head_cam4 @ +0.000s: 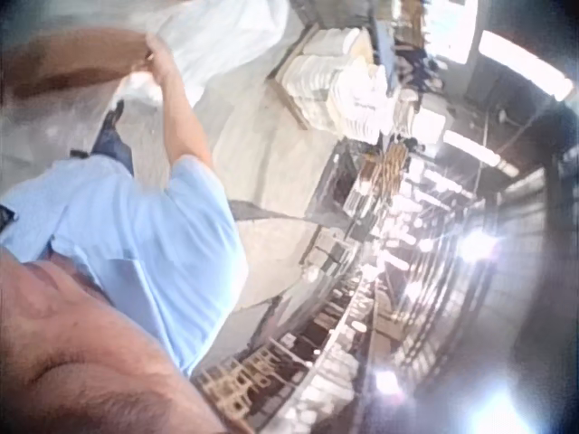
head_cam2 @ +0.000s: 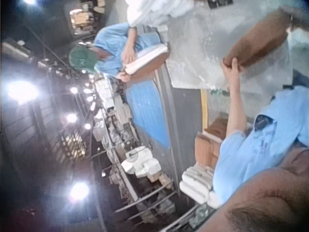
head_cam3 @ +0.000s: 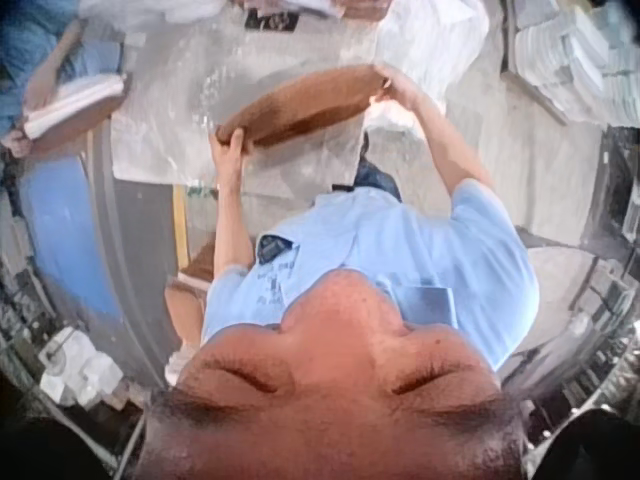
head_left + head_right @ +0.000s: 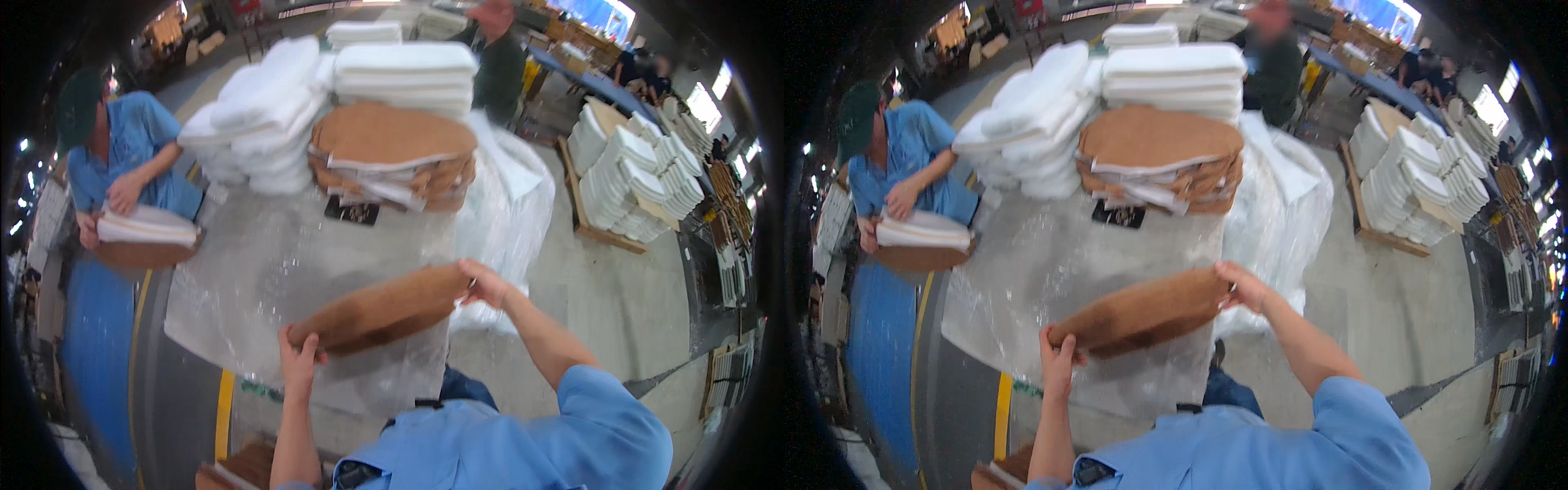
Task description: The person inserts white foam inserts into brown fabric covers, aligns edges, and places the finished cushions on a nearby stack. The person repeats this process for multiple cushions while coworkers handle similar items nearby.
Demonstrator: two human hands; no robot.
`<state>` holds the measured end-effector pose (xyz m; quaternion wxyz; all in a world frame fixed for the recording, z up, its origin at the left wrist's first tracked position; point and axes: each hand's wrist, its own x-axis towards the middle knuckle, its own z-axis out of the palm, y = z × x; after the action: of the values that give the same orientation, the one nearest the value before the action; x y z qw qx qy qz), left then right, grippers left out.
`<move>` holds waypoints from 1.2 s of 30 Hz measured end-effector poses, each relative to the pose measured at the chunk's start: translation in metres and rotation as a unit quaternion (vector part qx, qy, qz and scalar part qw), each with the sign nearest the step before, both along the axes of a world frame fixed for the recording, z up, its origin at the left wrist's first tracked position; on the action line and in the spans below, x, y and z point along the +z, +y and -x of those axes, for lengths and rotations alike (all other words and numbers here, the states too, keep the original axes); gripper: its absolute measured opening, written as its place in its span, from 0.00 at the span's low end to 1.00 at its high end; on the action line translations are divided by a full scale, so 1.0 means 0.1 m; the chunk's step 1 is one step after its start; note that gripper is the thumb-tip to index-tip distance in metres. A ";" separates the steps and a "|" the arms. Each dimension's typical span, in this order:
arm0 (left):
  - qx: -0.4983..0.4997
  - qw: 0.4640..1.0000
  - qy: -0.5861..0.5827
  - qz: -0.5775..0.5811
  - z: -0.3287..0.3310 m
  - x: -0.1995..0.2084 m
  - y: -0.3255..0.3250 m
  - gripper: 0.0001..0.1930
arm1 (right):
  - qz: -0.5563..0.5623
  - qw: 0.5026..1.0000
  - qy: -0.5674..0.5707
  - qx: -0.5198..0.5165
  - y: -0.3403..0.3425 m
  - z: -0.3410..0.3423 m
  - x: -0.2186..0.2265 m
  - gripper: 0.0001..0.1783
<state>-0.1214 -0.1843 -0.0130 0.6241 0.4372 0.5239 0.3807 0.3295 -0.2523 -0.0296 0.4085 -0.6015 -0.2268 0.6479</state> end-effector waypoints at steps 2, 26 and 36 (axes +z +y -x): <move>-0.004 1.000 0.020 -0.002 0.04 -0.08 -0.01 0.29 | -0.027 0.999 0.002 -0.018 -0.04 0.08 -0.05 0.39; -0.388 0.768 0.417 -0.294 -1.01 0.60 0.50 0.29 | -0.233 0.703 -0.486 0.464 0.84 1.12 0.89 0.41; -0.308 0.732 0.454 -0.404 -1.05 0.43 0.26 0.27 | -0.254 0.644 -0.619 0.371 0.42 0.97 0.70 0.31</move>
<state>-0.0165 -0.1580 0.0299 0.1600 0.9064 0.3779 0.0998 0.2330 -0.2098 0.0407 0.0352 -0.6008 -0.7865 0.1390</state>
